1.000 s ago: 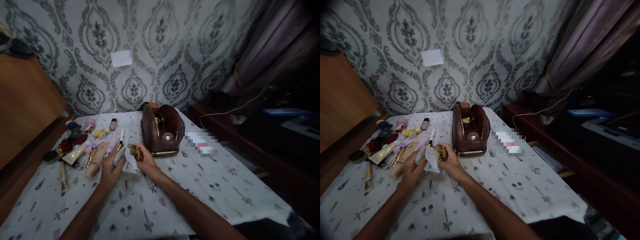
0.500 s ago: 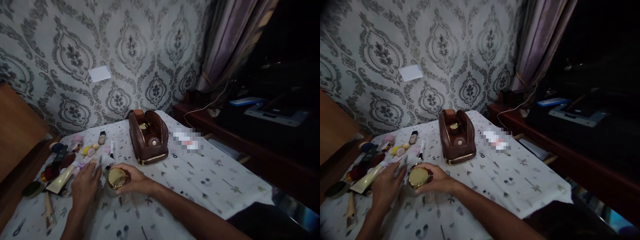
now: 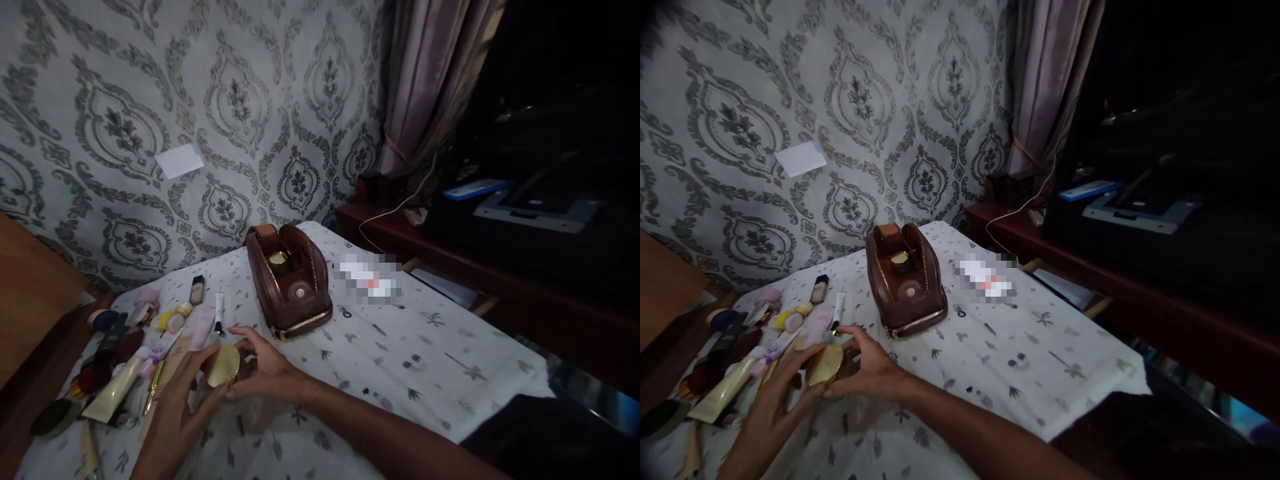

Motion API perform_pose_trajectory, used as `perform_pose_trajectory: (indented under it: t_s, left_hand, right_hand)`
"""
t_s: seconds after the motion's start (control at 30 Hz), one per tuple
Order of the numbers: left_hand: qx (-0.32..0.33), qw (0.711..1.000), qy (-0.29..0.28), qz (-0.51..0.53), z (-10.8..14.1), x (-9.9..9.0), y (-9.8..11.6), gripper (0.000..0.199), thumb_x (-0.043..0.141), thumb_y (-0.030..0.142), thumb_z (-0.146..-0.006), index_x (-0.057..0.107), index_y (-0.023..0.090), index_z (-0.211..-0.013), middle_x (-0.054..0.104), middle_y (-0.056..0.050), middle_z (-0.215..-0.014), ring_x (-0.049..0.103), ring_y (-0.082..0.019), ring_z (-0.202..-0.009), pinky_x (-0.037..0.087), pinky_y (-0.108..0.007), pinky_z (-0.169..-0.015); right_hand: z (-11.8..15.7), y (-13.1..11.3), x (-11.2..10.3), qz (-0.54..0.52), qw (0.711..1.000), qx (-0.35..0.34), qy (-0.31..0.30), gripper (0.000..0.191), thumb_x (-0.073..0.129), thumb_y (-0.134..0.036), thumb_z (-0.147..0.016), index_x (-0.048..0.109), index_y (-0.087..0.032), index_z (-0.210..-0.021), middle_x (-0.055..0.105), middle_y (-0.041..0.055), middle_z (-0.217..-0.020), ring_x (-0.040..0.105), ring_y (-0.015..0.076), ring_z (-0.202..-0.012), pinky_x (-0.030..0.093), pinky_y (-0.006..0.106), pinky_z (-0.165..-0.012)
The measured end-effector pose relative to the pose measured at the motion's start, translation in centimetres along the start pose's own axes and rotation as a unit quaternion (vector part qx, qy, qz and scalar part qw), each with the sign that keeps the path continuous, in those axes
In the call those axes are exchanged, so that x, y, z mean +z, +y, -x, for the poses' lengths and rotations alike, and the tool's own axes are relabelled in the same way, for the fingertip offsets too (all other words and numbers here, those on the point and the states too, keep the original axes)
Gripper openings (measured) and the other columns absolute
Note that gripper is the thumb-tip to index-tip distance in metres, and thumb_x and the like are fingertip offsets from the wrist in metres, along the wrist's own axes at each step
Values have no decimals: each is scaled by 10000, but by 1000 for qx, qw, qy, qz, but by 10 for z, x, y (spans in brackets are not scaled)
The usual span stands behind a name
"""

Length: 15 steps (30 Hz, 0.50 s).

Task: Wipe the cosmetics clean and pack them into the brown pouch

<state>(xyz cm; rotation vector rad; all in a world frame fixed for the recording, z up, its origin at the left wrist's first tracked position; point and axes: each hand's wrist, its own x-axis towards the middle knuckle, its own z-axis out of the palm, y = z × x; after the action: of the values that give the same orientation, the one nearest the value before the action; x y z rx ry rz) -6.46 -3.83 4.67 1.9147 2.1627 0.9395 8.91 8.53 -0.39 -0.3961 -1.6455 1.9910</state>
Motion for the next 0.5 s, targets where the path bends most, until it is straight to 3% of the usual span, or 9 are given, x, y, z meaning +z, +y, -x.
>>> perform_pose_trajectory:
  t_s: [0.1, 0.23, 0.4, 0.5]
  left_hand:
    - [-20, 999, -45, -16, -4, -4, 1, 483, 584, 530, -858, 611, 267, -1261, 695, -87, -1212, 669, -285, -1046, 566, -385, -801]
    - [-11, 997, -66, -44, -12, -10, 1, 531, 645, 532, -803, 627, 270, -1264, 679, -85, -1286, 643, -302, -1148, 547, -417, -912]
    - [5, 996, -71, -61, -28, -18, 20, 430, 634, 527, -793, 694, 237, -1105, 756, -68, -1037, 706, -266, -886, 572, -361, -750]
    - [1, 997, -55, -57, -40, -28, 31, 413, 638, 529, -792, 697, 212, -1049, 751, -51, -920, 693, -242, -792, 553, -331, -700]
  right_hand:
    - [0, 1, 0, 13, 1000, -5, 9, 1012, 911, -307, -493, 472, -259, -1403, 615, 35, -1113, 558, 219, -1073, 423, 328, -875]
    - [-2, 2, 1, 29, 999, -21, 11, 997, 911, -282, -470, 497, -244, -1376, 613, 22, -1085, 558, 212, -1046, 431, 316, -855]
    - [-1, -1, 3, -4, 999, -23, 34, 880, 891, -272, -506, 541, -246, -1313, 626, 24, -1104, 569, 213, -1064, 450, 304, -831]
    - [1, -7, 4, -65, 996, -16, 53, 909, 904, -269, -491, 519, -249, -1315, 586, 49, -1200, 568, 214, -1107, 476, 290, -813]
